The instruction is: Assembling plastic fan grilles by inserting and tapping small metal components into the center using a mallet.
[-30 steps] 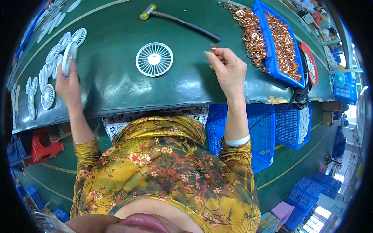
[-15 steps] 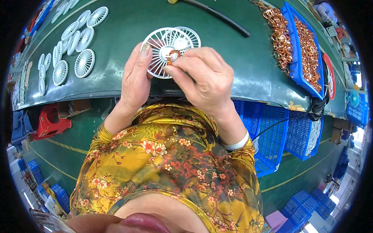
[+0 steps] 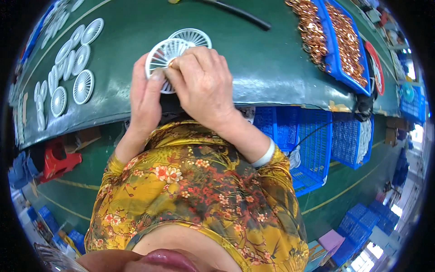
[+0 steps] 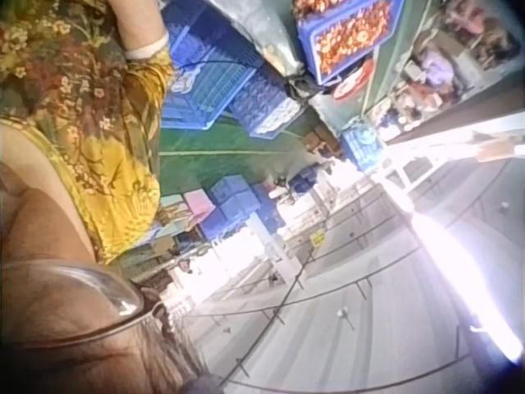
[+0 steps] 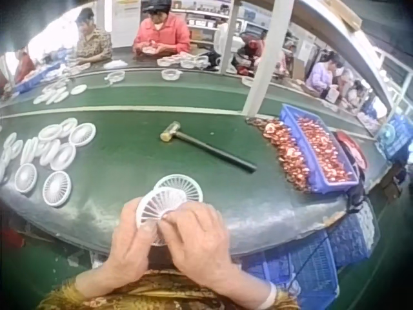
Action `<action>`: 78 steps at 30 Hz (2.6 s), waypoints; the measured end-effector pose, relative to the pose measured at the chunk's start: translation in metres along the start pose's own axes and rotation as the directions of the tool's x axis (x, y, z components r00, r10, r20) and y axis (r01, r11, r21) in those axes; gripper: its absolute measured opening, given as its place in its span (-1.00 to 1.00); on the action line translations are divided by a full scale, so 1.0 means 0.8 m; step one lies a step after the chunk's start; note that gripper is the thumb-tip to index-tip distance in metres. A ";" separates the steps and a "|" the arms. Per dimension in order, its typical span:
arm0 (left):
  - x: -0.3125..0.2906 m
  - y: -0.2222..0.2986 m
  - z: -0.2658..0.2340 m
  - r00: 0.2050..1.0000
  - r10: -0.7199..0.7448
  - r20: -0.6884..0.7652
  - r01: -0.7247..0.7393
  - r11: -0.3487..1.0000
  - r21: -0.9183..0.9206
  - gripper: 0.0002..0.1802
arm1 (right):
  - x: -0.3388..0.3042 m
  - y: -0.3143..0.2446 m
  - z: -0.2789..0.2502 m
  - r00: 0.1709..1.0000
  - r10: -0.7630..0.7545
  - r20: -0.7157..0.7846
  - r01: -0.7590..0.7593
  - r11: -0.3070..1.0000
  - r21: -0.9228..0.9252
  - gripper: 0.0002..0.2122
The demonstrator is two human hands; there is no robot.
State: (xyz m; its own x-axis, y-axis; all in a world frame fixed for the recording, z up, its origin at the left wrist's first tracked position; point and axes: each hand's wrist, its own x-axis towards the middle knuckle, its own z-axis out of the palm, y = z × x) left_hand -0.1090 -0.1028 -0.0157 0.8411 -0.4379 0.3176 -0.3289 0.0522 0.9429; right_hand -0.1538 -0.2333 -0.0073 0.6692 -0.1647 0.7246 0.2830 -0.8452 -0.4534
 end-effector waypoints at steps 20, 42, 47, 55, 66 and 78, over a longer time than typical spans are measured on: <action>-0.014 0.034 -0.010 0.830 -0.319 0.458 0.527 0.719 -0.454 -0.48 | -0.007 0.031 -0.059 0.922 -0.145 0.359 -0.093 0.817 0.569 -0.83; 0.019 -0.028 -0.070 0.960 0.263 0.093 -0.242 0.616 0.750 -0.45 | 0.000 0.189 -0.135 0.810 0.574 0.118 -0.514 0.793 -0.327 -0.75; 0.021 -0.040 -0.153 0.904 0.279 -0.323 0.167 0.465 0.869 -0.33 | 0.007 0.215 -0.142 0.847 0.529 -0.044 -0.387 0.558 -0.735 -0.65; 0.000 -0.048 -0.221 0.848 0.194 -0.494 0.420 0.322 0.848 -0.04 | -0.004 0.170 -0.118 0.902 0.425 0.073 -0.291 0.725 -0.624 -0.81; -0.004 -0.006 -0.172 0.812 0.067 -0.580 0.397 0.664 0.633 -0.58 | -0.008 0.123 -0.097 0.918 0.386 0.089 -0.351 0.897 -0.268 -0.89; 0.001 0.012 -0.025 0.977 -0.047 -0.210 0.000 0.976 -0.218 -0.69 | 0.010 0.015 -0.037 0.960 -0.279 -0.024 0.280 0.955 0.096 -0.81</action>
State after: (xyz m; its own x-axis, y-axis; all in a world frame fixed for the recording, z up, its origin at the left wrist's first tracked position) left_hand -0.1026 -0.0845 -0.0045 0.9271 -0.2416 0.2866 -0.2269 0.2469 0.9421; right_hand -0.1655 -0.2594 0.0081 0.5467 0.0657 0.8347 0.5241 -0.8043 -0.2799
